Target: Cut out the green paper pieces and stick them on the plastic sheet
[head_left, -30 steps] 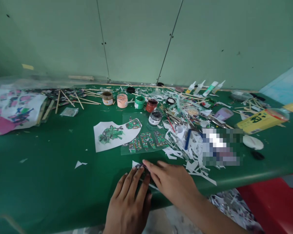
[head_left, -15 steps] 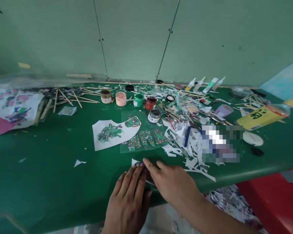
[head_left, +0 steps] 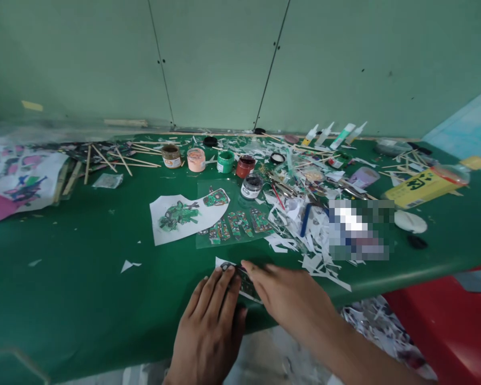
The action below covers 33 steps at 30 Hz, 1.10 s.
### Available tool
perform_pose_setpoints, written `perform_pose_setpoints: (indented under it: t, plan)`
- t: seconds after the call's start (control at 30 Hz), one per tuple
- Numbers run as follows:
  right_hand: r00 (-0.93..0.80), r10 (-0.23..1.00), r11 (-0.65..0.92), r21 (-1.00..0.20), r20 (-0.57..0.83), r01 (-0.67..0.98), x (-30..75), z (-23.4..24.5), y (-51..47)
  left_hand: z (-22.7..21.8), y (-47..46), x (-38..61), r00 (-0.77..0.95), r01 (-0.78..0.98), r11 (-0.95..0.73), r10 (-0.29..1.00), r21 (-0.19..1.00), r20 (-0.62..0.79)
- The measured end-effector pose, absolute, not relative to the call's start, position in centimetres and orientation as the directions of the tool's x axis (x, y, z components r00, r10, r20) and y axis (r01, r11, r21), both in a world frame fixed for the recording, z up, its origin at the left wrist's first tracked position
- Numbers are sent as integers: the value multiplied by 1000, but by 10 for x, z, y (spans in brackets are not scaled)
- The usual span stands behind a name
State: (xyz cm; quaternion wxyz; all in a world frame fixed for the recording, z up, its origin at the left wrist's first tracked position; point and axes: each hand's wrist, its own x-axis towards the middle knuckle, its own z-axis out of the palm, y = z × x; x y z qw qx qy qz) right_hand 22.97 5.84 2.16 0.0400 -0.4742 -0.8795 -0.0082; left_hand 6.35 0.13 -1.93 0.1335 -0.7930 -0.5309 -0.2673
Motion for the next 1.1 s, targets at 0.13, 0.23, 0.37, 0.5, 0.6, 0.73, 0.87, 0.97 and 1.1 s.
perform_pose_setpoints:
  t: [0.13, 0.23, 0.37, 0.5, 0.6, 0.73, 0.87, 0.97, 1.1]
  plan:
    - [-441, 873, 480, -207, 208, 853, 234, 15, 66, -16, 2, 62, 313, 899, -428, 770, 87, 557]
    - [-407, 884, 454, -215, 232, 864, 232, 7, 66, -12, 3, 59, 309, 893, -436, 776, 114, 549]
    - [-403, 885, 455, -245, 235, 856, 237, 5, 65, -4, 9, 50, 268, 896, -412, 798, 165, 539]
    - [-471, 844, 531, -273, 255, 802, 242, 15, 67, 2, 16, 40, 308, 874, -452, 800, 180, 514]
    - [-542, 810, 583, -199, 225, 788, 239, 18, 68, 3, 18, 36, 344, 860, -484, 784, 162, 517]
    - [-575, 793, 603, -131, 201, 786, 232, 12, 68, 1, 17, 35, 358, 861, -494, 761, 125, 541]
    - [-560, 811, 581, -122, 172, 805, 228, 10, 68, 0, 16, 36, 364, 864, -492, 759, 108, 540]
    - [-565, 813, 580, -119, 141, 806, 227, 13, 68, 0, 16, 37, 354, 870, -481, 766, 113, 537]
    - [-572, 808, 586, -87, 143, 806, 228, 16, 69, 0, 16, 38, 346, 869, -478, 768, 124, 539]
